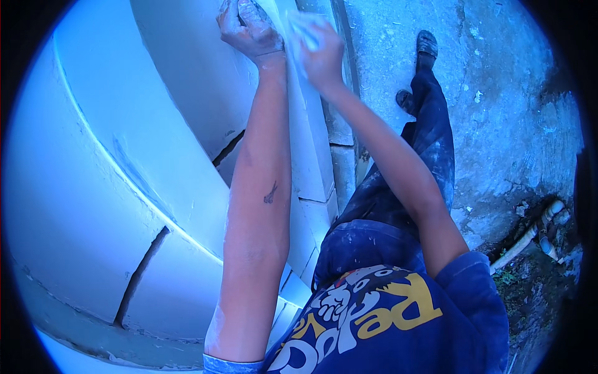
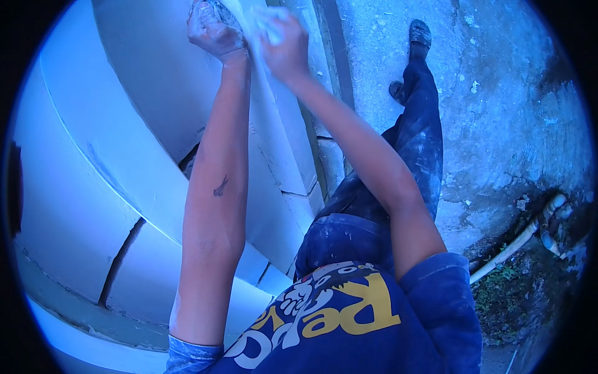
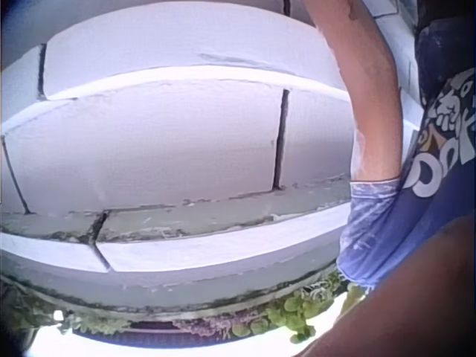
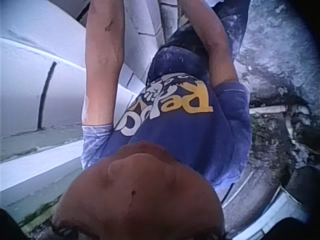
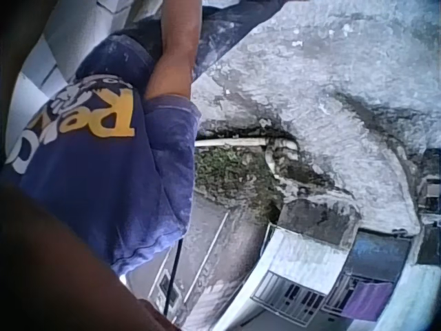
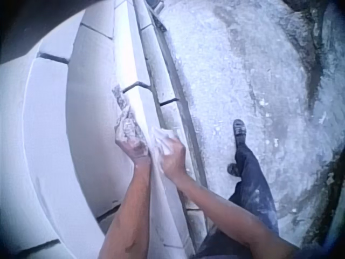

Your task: Apply plaster or filler to wall cracks and smooth with a spatula and sponge.

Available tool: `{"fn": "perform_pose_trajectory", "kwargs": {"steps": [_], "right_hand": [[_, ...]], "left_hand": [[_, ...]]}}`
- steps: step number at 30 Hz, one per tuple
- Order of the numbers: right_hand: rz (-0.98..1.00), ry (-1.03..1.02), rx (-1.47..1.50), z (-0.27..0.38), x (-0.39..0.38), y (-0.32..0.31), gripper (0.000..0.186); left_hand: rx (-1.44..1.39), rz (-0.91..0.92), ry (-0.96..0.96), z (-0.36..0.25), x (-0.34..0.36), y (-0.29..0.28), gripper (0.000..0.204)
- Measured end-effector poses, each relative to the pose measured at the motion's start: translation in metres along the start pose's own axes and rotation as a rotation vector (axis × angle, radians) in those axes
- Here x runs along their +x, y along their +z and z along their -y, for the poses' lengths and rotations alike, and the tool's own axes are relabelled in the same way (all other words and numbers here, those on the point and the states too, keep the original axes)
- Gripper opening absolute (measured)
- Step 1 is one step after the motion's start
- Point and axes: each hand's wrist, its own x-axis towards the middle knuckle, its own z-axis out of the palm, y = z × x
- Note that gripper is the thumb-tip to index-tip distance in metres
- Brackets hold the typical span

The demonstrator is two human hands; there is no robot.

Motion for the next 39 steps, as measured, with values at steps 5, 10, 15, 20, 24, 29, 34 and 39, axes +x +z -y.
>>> {"fn": "perform_pose_trajectory", "kwargs": {"steps": [5,10,15,20,24,29,34,39], "right_hand": [[-0.014,0.04,0.006,0.027,-0.042,-0.008,0.039],[0.034,0.05,-0.026,0.029,-0.051,-0.015,0.038],[-0.138,0.046,-0.043,0.008,-0.013,0.009,0.036],[0.028,0.184,-0.089,0.042,-0.054,-0.012,0.033],[-0.08,0.201,-0.169,0.006,-0.005,0.007,0.035],[0.005,0.219,-0.141,0.033,-0.04,-0.009,0.034],[0.061,0.185,-0.14,0.031,-0.03,-0.007,0.031],[0.015,0.274,0.007,0.014,-0.023,-0.013,0.033]], "left_hand": [[0.015,-0.027,0.081,0.006,-0.002,-0.005,0.047],[0.025,-0.05,0.087,-0.004,-0.002,-0.001,0.047],[0.065,-0.029,0.044,0.004,-0.002,0.0,0.048],[0.081,-0.059,0.115,-0.001,-0.001,-0.004,0.049],[0.088,-0.037,0.031,-0.003,-0.002,0.003,0.049],[0.112,-0.065,0.136,0.001,-0.002,-0.004,0.048],[0.164,0.016,-0.02,-0.001,0.0,-0.013,0.047],[0.096,-0.049,0.102,0.007,-0.004,-0.002,0.046]]}}
